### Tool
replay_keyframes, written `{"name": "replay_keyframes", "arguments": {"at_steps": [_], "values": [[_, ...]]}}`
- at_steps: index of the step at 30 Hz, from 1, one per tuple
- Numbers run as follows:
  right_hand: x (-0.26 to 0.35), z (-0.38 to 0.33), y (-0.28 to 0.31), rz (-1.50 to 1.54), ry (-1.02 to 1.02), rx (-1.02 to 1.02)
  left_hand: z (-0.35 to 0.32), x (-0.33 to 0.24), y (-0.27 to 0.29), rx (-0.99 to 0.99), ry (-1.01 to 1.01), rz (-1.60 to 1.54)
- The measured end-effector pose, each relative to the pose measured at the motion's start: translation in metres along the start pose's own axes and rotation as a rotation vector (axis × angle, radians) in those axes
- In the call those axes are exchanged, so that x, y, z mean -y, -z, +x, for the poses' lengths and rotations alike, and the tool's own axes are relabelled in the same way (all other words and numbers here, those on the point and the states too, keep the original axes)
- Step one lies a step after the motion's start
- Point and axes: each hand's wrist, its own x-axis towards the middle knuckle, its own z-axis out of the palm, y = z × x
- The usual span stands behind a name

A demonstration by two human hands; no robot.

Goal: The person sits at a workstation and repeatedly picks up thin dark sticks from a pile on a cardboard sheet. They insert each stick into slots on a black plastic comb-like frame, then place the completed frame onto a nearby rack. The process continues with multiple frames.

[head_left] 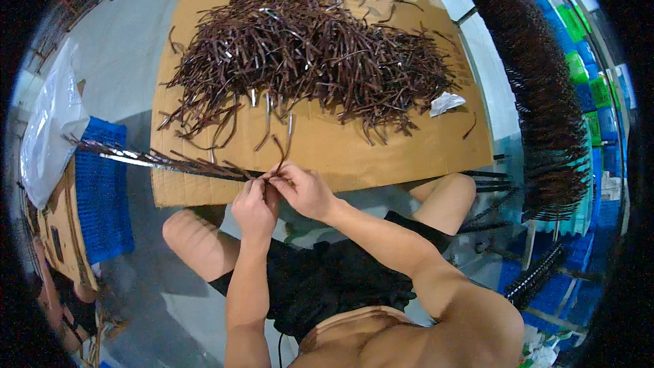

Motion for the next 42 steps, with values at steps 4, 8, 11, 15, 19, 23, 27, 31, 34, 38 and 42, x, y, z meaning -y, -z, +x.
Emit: {"name": "replay_keyframes", "arguments": {"at_steps": [4,8,11,15,19,23,27,31,34,38,42], "values": [[-0.011,0.001,-0.013,0.122,0.013,-0.125,-0.002,0.004,-0.002,0.054,0.041,0.03],[-0.012,-0.001,-0.012,0.19,-0.038,-0.111,-0.003,0.005,-0.004,0.033,0.046,0.014],[-0.002,-0.001,-0.011,0.098,-0.005,-0.106,-0.003,0.004,-0.005,0.035,0.063,0.028],[0.003,0.004,-0.007,-0.198,0.282,-0.083,-0.002,0.002,-0.004,0.024,0.06,0.047],[0.019,0.018,0.012,-0.156,0.046,0.191,-0.008,0.004,0.002,0.093,0.123,0.134],[-0.025,0.058,0.048,-0.595,0.312,0.13,-0.01,-0.017,0.002,0.04,0.189,0.049],[-0.051,0.079,0.053,-1.065,0.486,0.162,-0.012,-0.031,-0.012,0.001,0.189,0.078],[-0.05,0.083,0.062,-1.198,0.526,0.228,-0.013,-0.024,-0.018,-0.022,0.218,0.041],[-0.056,0.068,0.064,-1.007,0.519,0.158,-0.012,-0.024,-0.019,-0.076,0.137,0.028],[-0.01,0.017,0.03,0.119,-0.162,0.044,-0.015,-0.014,-0.02,-0.09,0.072,0.037],[-0.017,-0.01,0.01,0.251,-0.034,-0.14,-0.013,-0.017,-0.023,-0.071,0.084,0.024]]}}
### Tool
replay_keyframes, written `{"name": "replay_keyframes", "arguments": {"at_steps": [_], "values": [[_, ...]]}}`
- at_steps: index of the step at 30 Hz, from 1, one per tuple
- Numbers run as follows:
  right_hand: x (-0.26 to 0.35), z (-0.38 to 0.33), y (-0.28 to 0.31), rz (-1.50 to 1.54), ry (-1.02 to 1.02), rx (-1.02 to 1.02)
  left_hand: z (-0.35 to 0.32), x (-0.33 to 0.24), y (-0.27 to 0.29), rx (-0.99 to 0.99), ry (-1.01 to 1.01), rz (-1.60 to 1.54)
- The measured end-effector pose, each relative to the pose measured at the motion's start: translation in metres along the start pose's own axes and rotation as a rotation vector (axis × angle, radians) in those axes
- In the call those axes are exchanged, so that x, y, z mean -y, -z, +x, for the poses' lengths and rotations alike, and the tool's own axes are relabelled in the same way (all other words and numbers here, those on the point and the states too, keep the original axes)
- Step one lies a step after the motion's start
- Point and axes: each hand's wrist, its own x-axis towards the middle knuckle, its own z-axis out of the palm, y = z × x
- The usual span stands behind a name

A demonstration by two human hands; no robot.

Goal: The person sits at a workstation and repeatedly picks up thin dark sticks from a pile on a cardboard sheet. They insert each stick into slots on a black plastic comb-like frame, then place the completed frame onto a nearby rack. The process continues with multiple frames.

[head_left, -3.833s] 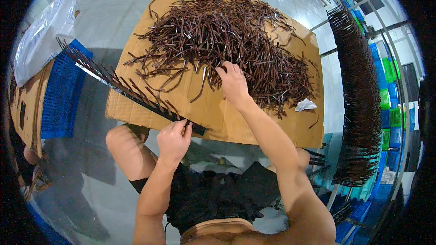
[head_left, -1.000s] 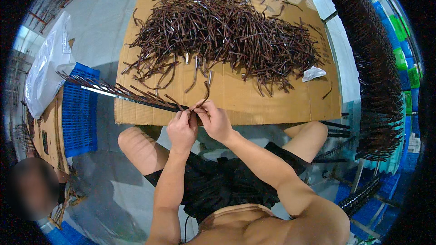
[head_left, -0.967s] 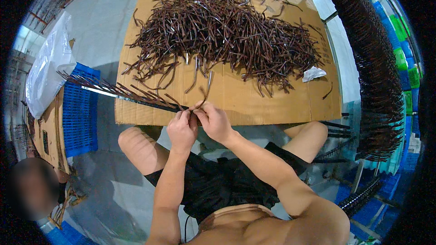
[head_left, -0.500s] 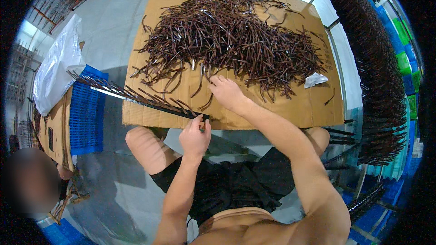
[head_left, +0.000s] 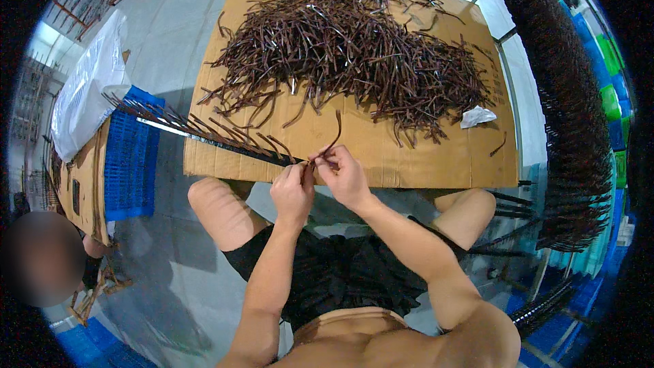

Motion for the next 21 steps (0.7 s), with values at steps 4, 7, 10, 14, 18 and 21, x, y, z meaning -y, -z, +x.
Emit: {"name": "replay_keyframes", "arguments": {"at_steps": [4,7,10,14,18,21], "values": [[0.006,-0.003,-0.006,-0.151,-0.043,0.045,-0.004,0.003,-0.002,-0.008,-0.001,-0.008],[0.006,-0.004,-0.001,-0.297,-0.013,0.084,-0.003,0.001,-0.001,-0.028,-0.028,-0.016],[0.005,0.001,-0.006,-0.264,0.043,0.063,-0.002,0.003,-0.003,-0.021,-0.047,-0.028],[0.011,-0.002,-0.005,-0.198,0.034,0.06,-0.006,0.006,-0.003,-0.014,-0.012,-0.068],[0.007,0.001,0.001,-0.199,0.027,0.052,-0.005,0.001,-0.002,0.033,0.008,0.03],[0.0,-0.001,-0.002,-0.209,0.092,0.021,-0.004,0.002,0.001,0.062,0.011,0.026]]}}
